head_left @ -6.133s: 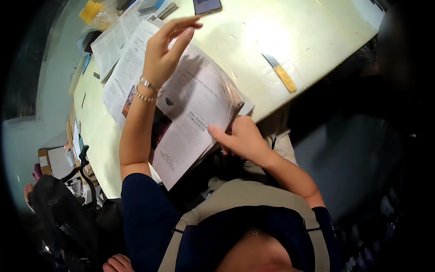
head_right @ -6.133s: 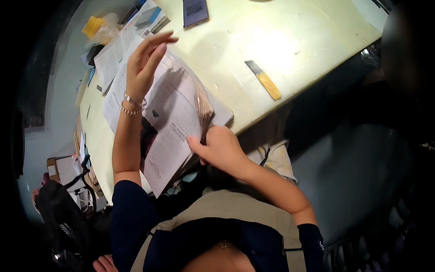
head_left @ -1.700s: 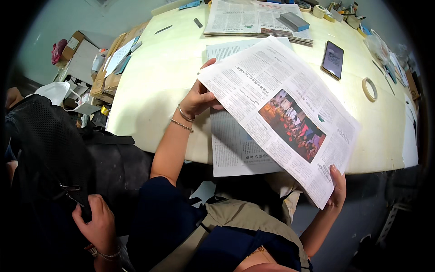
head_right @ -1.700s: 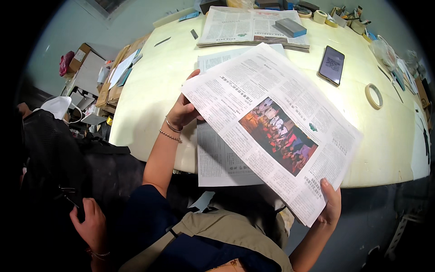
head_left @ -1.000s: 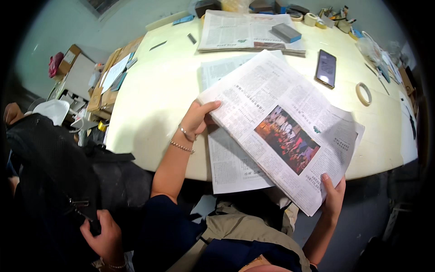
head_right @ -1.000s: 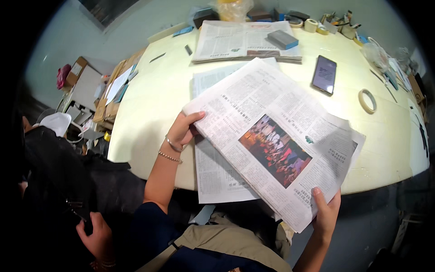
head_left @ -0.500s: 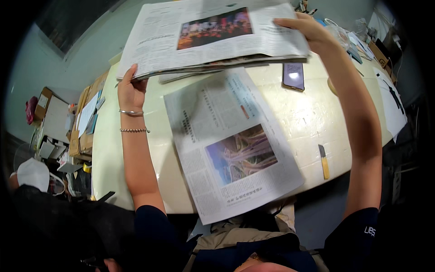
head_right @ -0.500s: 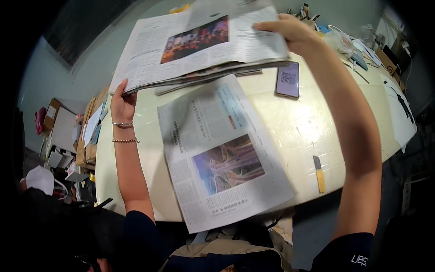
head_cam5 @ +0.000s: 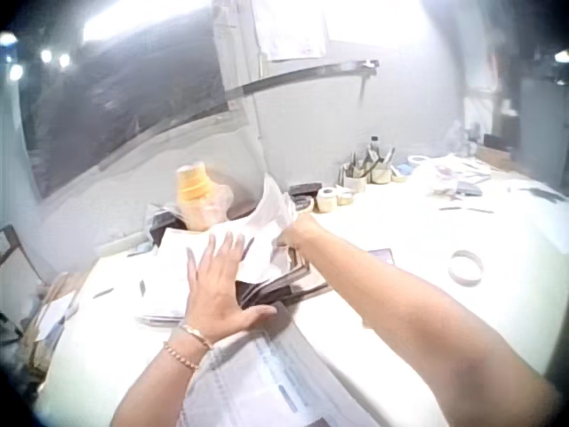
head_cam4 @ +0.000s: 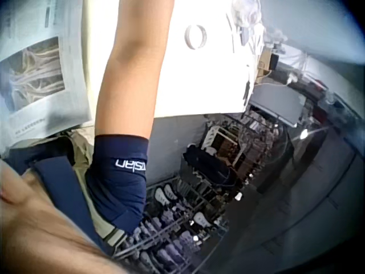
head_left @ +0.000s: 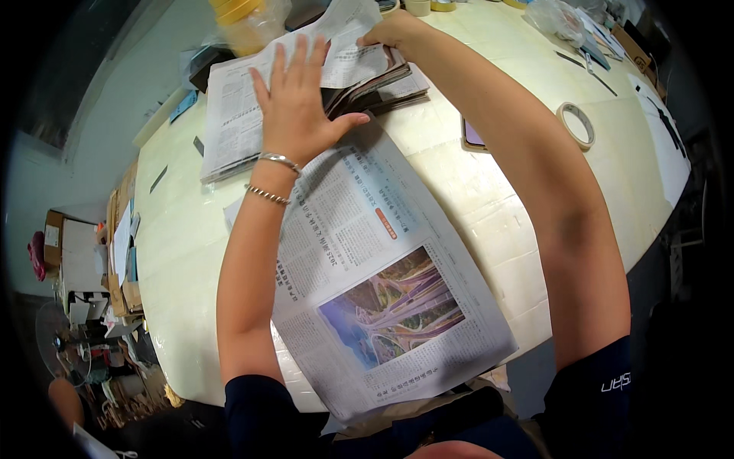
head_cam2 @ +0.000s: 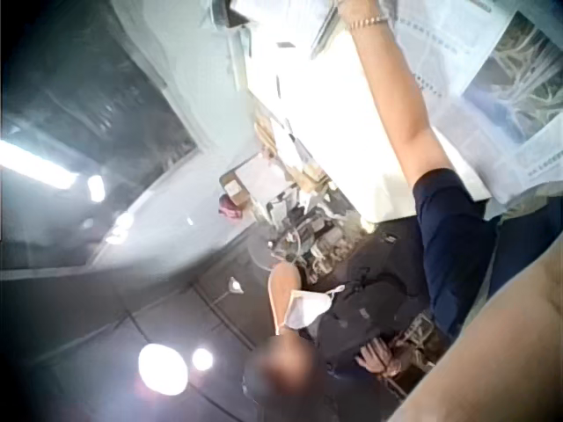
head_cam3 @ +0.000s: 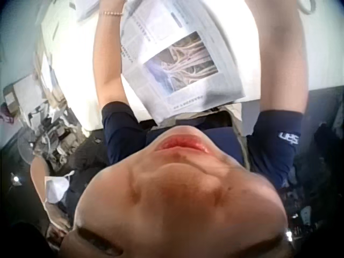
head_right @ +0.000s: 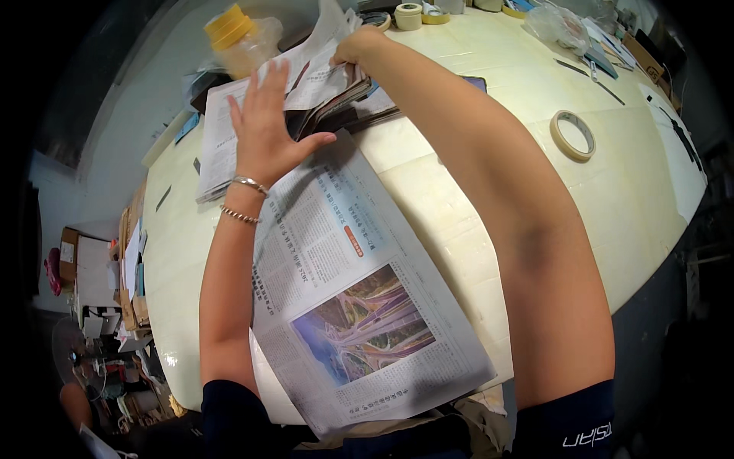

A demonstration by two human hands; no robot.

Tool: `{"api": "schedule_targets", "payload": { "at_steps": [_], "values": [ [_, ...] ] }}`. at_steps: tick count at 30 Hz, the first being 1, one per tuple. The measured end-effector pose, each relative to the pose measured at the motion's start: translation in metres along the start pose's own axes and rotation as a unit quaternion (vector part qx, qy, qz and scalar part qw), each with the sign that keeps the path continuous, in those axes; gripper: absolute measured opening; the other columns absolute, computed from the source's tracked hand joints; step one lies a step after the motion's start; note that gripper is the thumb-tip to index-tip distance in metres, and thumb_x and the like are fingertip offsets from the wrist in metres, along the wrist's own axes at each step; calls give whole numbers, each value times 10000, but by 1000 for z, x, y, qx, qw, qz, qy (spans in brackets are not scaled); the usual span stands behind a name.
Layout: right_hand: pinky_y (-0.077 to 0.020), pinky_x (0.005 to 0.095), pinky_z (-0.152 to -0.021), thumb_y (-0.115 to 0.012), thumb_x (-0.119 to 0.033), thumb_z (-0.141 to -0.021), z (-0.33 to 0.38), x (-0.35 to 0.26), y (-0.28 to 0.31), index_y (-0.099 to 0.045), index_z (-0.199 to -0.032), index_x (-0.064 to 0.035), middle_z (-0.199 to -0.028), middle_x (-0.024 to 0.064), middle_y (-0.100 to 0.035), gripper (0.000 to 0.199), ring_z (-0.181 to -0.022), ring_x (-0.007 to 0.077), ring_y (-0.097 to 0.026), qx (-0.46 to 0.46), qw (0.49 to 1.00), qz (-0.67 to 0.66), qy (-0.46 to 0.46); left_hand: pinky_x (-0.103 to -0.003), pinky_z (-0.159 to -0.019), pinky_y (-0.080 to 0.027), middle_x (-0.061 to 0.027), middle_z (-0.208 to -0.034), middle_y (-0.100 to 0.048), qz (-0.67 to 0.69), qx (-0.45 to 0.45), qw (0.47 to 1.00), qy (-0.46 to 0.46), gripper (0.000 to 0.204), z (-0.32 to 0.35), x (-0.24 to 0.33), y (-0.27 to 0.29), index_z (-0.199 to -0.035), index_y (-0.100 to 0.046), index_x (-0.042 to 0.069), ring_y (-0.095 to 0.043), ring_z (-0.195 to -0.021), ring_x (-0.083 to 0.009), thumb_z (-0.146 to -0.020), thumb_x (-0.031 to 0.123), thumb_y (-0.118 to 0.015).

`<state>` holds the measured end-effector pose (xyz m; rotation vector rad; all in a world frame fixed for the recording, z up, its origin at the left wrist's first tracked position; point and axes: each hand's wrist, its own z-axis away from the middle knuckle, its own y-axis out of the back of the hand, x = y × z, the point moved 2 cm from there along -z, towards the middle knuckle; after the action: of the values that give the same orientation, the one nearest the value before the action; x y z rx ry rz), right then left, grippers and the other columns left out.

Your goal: The person uses a yellow utility knife to cut the spine of a folded newspaper or booklet. They hold the paper stack in their left hand and carefully slice along the binding with the knife in their right hand, separating the pages.

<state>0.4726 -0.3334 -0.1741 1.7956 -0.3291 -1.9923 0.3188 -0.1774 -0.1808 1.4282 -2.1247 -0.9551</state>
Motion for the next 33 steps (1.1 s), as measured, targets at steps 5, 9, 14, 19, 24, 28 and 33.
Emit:
{"api": "schedule_targets", "payload": {
  "at_steps": [5, 9, 14, 19, 24, 28, 33],
  "values": [
    [-547, 362, -599, -795, -346, -780, -2, -18, -4, -718, -823, 1, -821, 125, -711, 359, -695, 210, -661, 8, 992, -124, 4, -416, -906, -483, -186, -1241, -603, 161, 9, 984, 82, 687, -29, 1, -37, -1379, -473, 122, -608, -1095, -342, -765, 253, -752],
    [-532, 447, -796, -622, -539, -855, -58, 27, 26, -690, -1154, -107, -972, 138, -707, 530, -870, 268, -667, -70, 959, -192, 196, -359, -724, -534, -189, -894, -709, 211, 105, 946, 222, 345, -38, 0, -47, -1050, -638, -22, -694, -776, -305, -793, 186, -735],
    [-444, 447, -995, -711, -425, -725, 7, 57, -1, -615, -1247, -273, -1390, 218, -458, 552, -1201, 366, -516, 182, 823, 474, 256, -319, -695, -507, -160, -779, -688, 357, 200, 856, 317, 284, -17, -24, -58, -887, -644, -38, -660, -701, -240, -771, 199, -750],
    [-496, 418, -927, -794, -357, -670, 4, 63, 0, -570, -1230, -252, -1174, 184, -559, 613, -1106, 365, -575, 64, 940, 285, 177, -288, -623, -457, -78, -747, -649, 292, 216, 898, 248, 201, -15, -20, -58, -838, -661, -7, -550, -633, -156, -790, 162, -760],
    [-505, 398, -907, -816, -356, -646, 11, 70, -6, -590, -1208, -236, -1151, 182, -573, 618, -1068, 350, -598, 94, 959, 227, 142, -290, -671, -495, -100, -856, -689, 141, 327, 931, 80, 177, -33, -22, -19, -930, -680, -30, -631, -724, -183, -777, 39, -735],
    [-487, 367, -922, -833, -337, -640, -8, 84, 25, -569, -1241, -123, -1188, 206, -591, 690, -1088, 317, -601, 165, 972, -158, 62, -359, -759, -536, -66, -976, -666, 38, 243, 969, 2, 501, -59, 4, -37, -1087, -707, 141, -632, -923, -258, -634, -64, -649],
    [-484, 334, -865, -834, -346, -659, 19, 69, 74, -538, -1246, -19, -1150, 183, -614, 734, -1014, 243, -608, 286, 912, -268, 118, -373, -805, -537, -43, -1060, -622, 11, -96, 995, -17, 518, -42, 31, -114, -1156, -667, 183, -600, -1017, -253, -684, -25, -632]
  ]
}}
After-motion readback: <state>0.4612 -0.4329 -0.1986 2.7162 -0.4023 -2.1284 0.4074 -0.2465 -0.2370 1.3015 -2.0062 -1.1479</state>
